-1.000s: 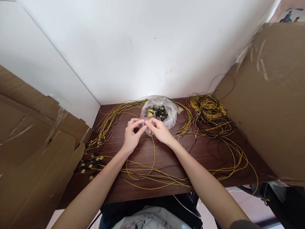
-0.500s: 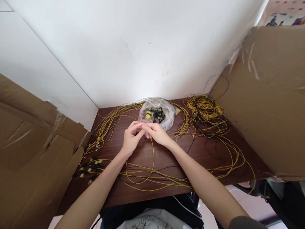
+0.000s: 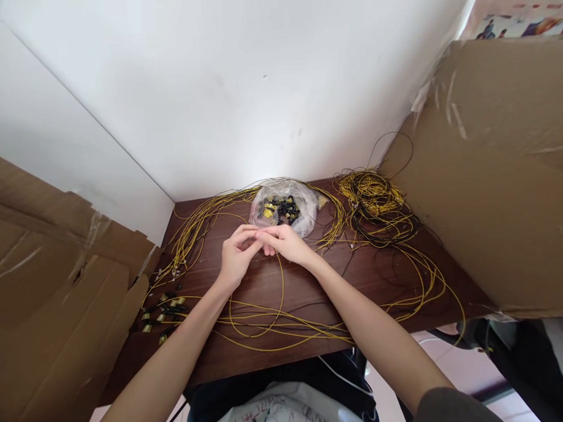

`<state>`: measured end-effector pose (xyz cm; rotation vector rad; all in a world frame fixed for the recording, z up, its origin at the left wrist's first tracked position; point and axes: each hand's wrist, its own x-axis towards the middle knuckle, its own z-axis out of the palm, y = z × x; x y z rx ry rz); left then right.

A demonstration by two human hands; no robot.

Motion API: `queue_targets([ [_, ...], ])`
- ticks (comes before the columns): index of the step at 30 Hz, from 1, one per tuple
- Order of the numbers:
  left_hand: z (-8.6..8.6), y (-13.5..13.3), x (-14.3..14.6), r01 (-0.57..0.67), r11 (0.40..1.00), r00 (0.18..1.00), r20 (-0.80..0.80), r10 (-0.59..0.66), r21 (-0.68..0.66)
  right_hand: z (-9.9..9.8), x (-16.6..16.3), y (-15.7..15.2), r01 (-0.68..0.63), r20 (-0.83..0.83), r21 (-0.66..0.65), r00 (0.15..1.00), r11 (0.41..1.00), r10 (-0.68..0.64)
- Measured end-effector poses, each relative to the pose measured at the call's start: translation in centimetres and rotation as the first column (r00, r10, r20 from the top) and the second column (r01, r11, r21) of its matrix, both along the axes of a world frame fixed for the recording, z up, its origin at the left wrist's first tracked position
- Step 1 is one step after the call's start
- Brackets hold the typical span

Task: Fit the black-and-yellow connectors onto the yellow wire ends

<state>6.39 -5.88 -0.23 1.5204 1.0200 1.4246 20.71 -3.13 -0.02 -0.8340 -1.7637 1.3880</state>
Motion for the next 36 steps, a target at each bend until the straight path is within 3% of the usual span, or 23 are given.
queue_targets([
  [10,0.21,-0.08,0.22,-0.033,0.999,0.999,0.007,0.033,0.004,0.17,0.1,0.23,-0.055,-0.095,-0.079,0.994,0.995,0.047],
  [16,-0.03,0.11,0.0,-0.092,0.996,0.996,-0.003,0.092,-0.002,0.38,0.19,0.32,0.022,-0.202,-0.267,0.976,0.964,-0.078],
  [23,-0.38,0.19,-0.01,-0.135,0.99,0.991,0.008,0.135,-0.042,0.7,0.43,0.25,0.094,-0.165,-0.269,0.976,0.959,-0.142],
  [29,-0.42,0.18,0.07,-0.066,0.995,0.997,0.026,0.068,-0.08,0.51,0.23,0.32,0.16,-0.214,-0.292,0.95,0.943,-0.227],
  [36,-0.45,0.32,0.17,-0.146,0.979,0.98,0.117,0.163,-0.14,0.86,0.13,0.08,0.163,-0.221,-0.281,0.948,0.946,-0.229],
])
